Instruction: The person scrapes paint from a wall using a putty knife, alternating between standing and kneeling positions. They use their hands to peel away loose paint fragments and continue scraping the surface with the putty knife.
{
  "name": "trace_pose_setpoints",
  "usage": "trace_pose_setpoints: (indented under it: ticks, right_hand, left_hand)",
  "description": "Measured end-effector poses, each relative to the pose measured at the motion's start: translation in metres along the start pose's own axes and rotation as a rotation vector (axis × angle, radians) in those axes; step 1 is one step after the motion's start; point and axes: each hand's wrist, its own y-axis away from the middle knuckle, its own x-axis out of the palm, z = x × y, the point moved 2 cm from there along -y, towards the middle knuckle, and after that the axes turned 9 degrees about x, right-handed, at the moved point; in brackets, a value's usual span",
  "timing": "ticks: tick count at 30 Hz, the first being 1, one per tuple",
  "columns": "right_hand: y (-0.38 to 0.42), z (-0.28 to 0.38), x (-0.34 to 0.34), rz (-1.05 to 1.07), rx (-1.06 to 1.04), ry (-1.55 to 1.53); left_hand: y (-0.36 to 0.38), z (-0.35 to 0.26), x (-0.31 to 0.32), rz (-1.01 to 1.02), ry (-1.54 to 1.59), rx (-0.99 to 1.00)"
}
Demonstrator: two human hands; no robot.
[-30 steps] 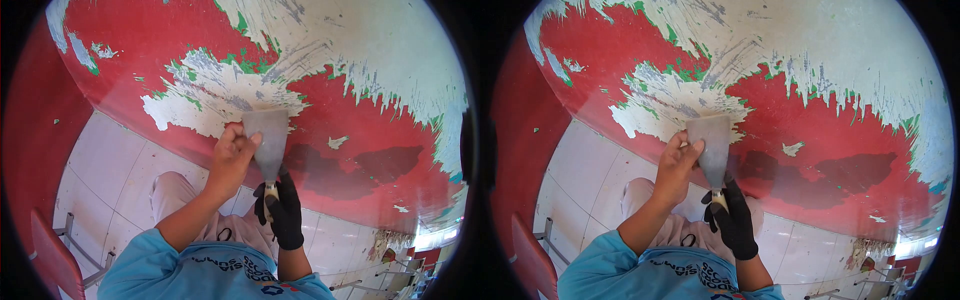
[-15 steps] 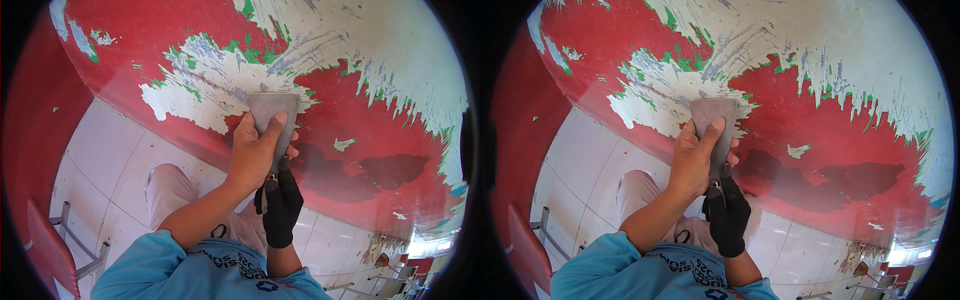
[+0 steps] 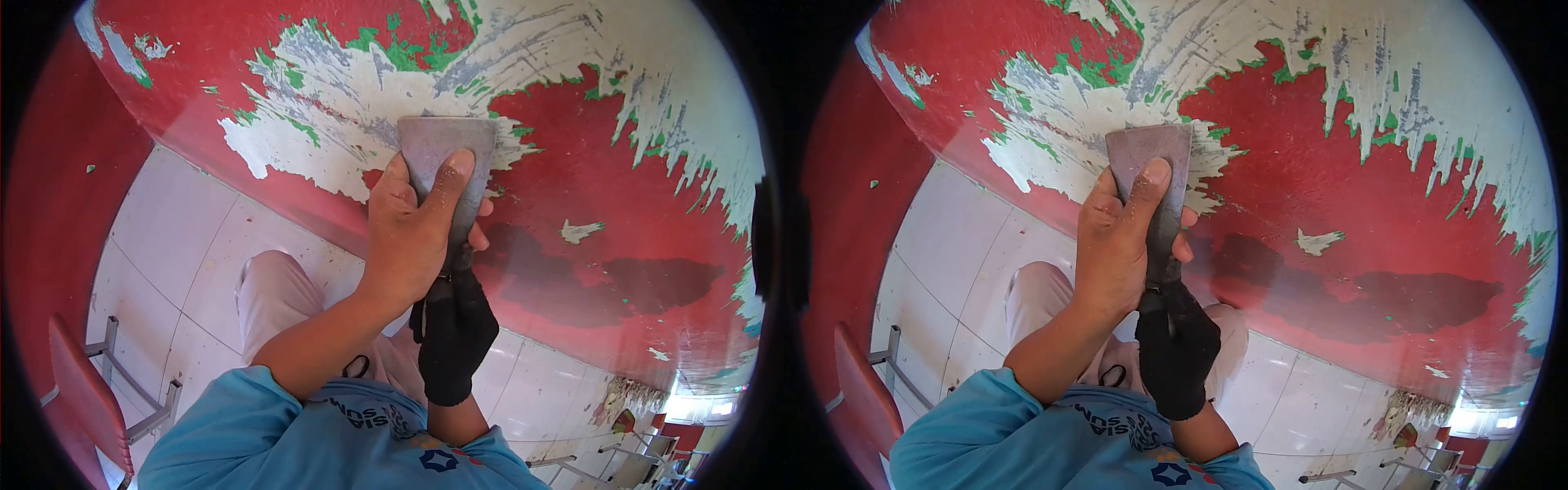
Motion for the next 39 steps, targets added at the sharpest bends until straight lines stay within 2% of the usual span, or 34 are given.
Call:
trace_pose_setpoints:
  ticks: [2,5,7,10,14,19,22,26,28,35,37,39]
  right_hand:
    - [-0.002,0.004,0.0,-0.012,-0.053,-0.001]
    - [-0.004,0.003,-0.003,-0.035,0.029,0.061]
    - [-0.005,0.0,-0.007,0.002,-0.068,0.178]
    - [0.002,0.009,-0.009,-0.037,-0.03,0.076]
    - [-0.004,0.012,-0.009,-0.037,-0.059,0.093]
    - [-0.004,0.013,-0.02,0.047,0.042,0.135]
    - [-0.007,0.011,-0.016,0.023,-0.069,0.053]
    - [-0.005,0.008,-0.014,-0.001,-0.012,-0.019]
    - [-0.005,0.014,-0.018,0.037,0.051,0.066]
    - [-0.006,0.014,-0.017,0.022,-0.059,0.093]
    - [-0.007,0.017,-0.021,0.054,0.028,0.066]
    - [-0.01,0.015,-0.012,0.024,-0.007,0.037]
  left_hand:
    - [-0.001,-0.002,0.003,-0.016,-0.001,-0.02]
    - [-0.004,0.0,0.002,-0.013,-0.039,-0.003]
    - [-0.001,0.002,0.002,-0.019,-0.021,-0.018]
    - [0.0,-0.003,0.006,-0.017,0.022,-0.03]
    - [-0.001,0.0,0.008,-0.027,0.041,-0.013]
    - [0.007,0.009,0.009,-0.052,0.022,0.029]
    - [0.0,0.004,0.011,-0.019,-0.006,0.049]
    - [0.001,0.005,0.011,-0.017,-0.013,0.08]
    - [0.004,0.006,0.011,-0.016,-0.002,0.065]
    - [0.004,0.006,0.012,-0.017,-0.03,0.05]
    - [-0.001,0.001,0.015,-0.002,-0.002,0.065]
    - [-0.002,0.004,0.013,-0.002,0.012,0.039]
